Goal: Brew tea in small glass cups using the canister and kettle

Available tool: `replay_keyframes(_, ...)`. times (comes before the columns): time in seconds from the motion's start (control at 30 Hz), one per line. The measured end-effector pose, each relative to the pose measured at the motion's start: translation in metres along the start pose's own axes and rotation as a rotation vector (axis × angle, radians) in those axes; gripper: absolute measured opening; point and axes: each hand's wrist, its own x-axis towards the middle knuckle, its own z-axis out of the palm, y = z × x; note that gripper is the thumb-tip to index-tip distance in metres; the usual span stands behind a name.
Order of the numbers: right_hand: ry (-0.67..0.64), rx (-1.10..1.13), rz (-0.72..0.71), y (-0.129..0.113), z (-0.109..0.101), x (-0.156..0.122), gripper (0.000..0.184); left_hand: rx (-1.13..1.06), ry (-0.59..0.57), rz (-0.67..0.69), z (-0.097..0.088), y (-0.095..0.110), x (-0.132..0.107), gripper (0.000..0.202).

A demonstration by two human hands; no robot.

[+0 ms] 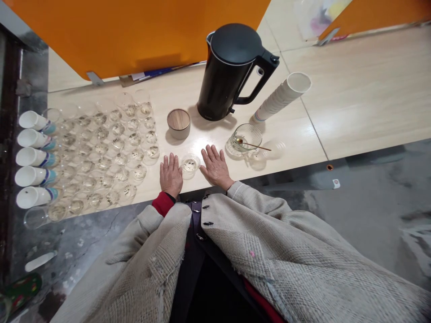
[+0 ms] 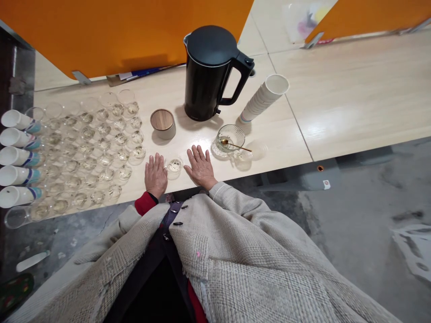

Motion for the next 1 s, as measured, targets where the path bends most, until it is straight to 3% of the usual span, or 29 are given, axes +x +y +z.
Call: replay_keyframes(1.0,0.002,0.01,0.012,-0.002,-0.0022,0.0008,0.073,-0.001,-0.014,-0.006,0.0,0.0004,0.0005,0.061)
